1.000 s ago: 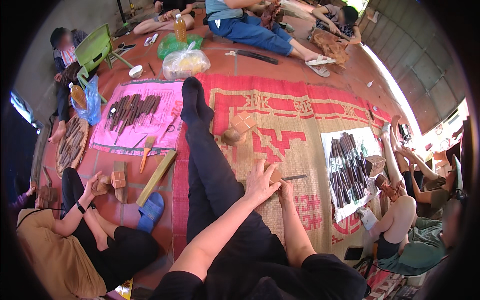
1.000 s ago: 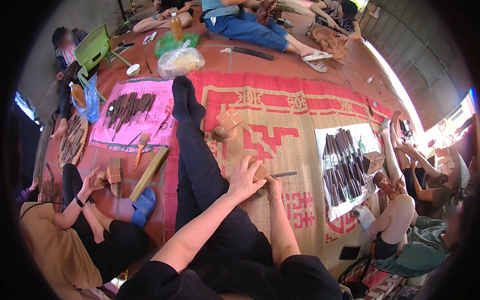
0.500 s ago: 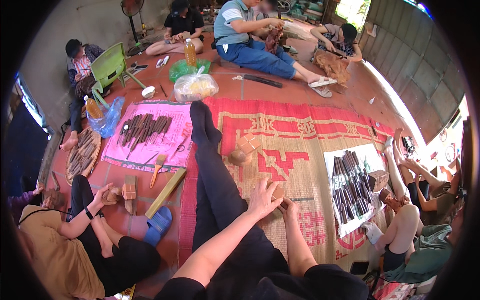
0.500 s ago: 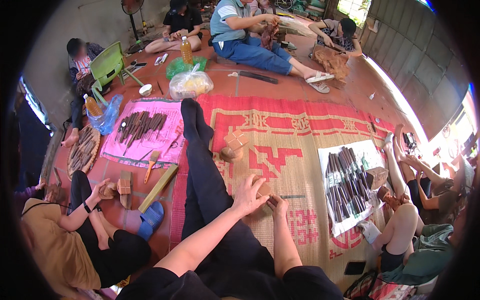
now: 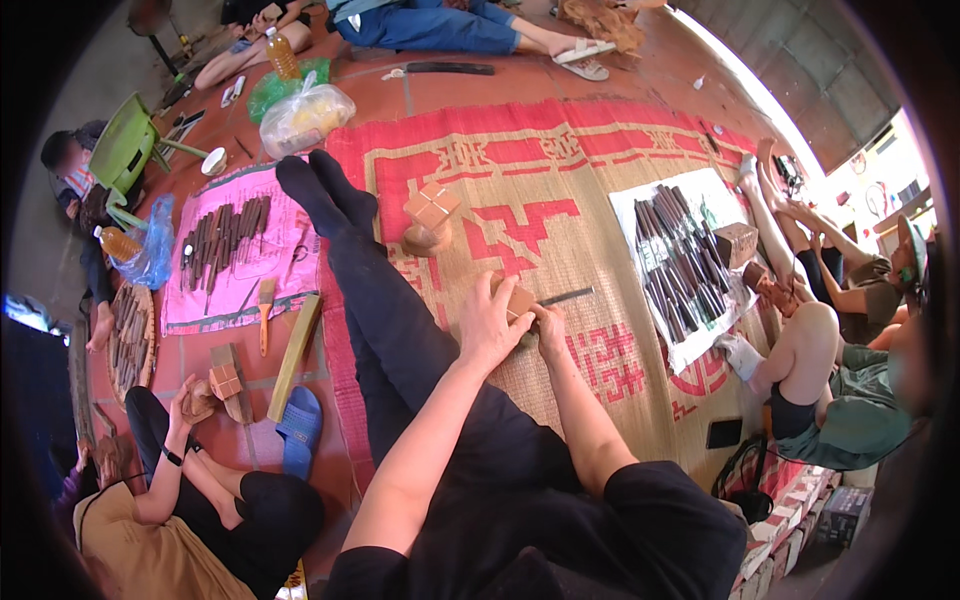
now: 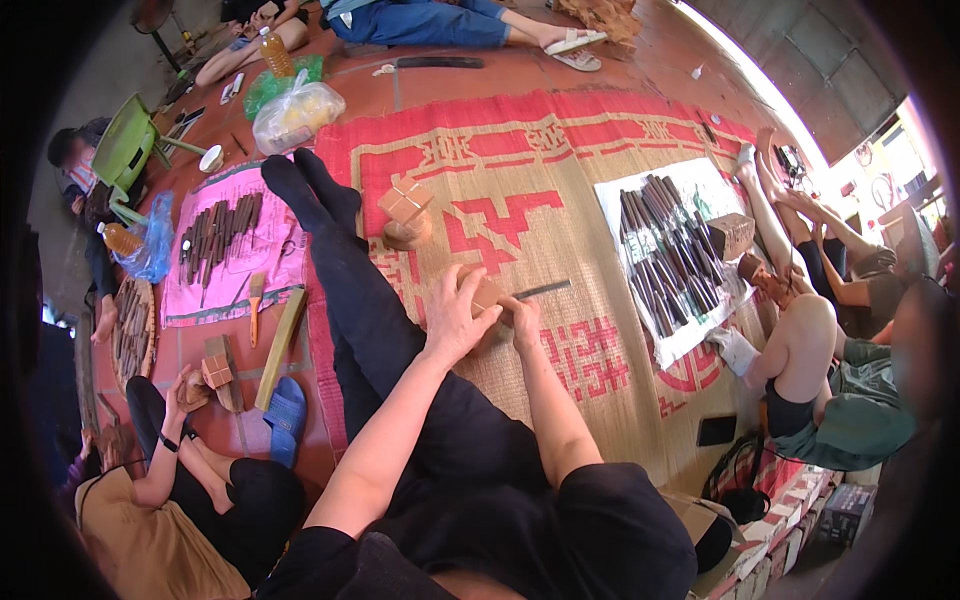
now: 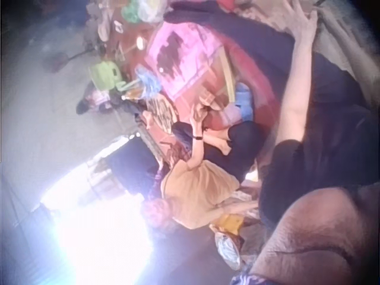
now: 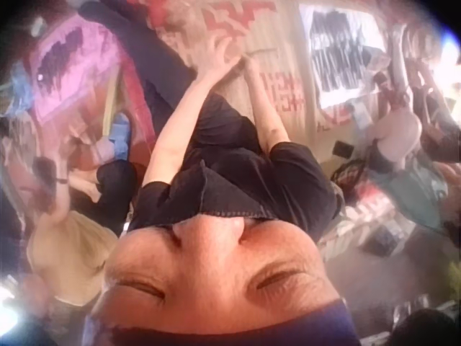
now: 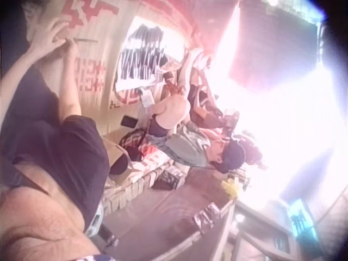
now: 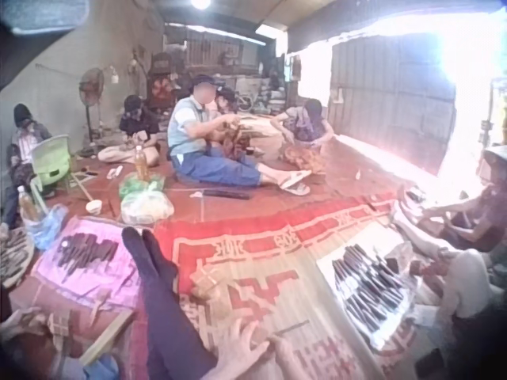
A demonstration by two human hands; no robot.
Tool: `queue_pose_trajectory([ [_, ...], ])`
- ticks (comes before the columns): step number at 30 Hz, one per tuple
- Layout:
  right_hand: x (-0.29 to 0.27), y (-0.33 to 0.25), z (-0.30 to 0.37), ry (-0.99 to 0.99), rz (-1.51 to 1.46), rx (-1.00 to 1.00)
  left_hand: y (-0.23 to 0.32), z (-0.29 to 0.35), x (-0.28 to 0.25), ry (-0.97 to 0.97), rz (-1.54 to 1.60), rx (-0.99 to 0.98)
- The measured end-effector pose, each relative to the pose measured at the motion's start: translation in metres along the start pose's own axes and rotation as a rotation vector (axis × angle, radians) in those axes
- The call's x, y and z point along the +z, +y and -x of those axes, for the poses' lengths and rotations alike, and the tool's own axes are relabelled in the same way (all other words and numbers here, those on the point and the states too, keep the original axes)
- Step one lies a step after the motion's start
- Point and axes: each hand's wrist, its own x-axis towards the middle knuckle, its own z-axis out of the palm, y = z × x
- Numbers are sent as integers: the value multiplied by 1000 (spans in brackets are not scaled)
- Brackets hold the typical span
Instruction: The person sits on a mat and uses a small knife to carve a wooden block. They repeatedly scrape and shape the wood, occasionally adjusting their grip and the block's position.
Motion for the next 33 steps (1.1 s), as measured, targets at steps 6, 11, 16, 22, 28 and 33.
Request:
queue_pose_trajectory([
  [6, -20, 8, -14, 91, -144, 80, 3, -1, -2, -60, 0, -32],
  [11, -10, 9, -2, -47, 6, 78, 1, -1, -3, -11, -14, -1],
  [16, -16, 16, -11, 25, -131, 106, -1, -1, 2, 28, -21, 29],
  [22, -33, 34, -23, 22, -318, 137, -1, 1, 4, 8, -30, 28],
  [28, -22, 23, -5, -6, -222, 146, -2, 1, 4, 0, -75, 9],
  [33, -28, 22, -7, 73, -263, 105, 2, 0, 5, 29, 29, 9],
])
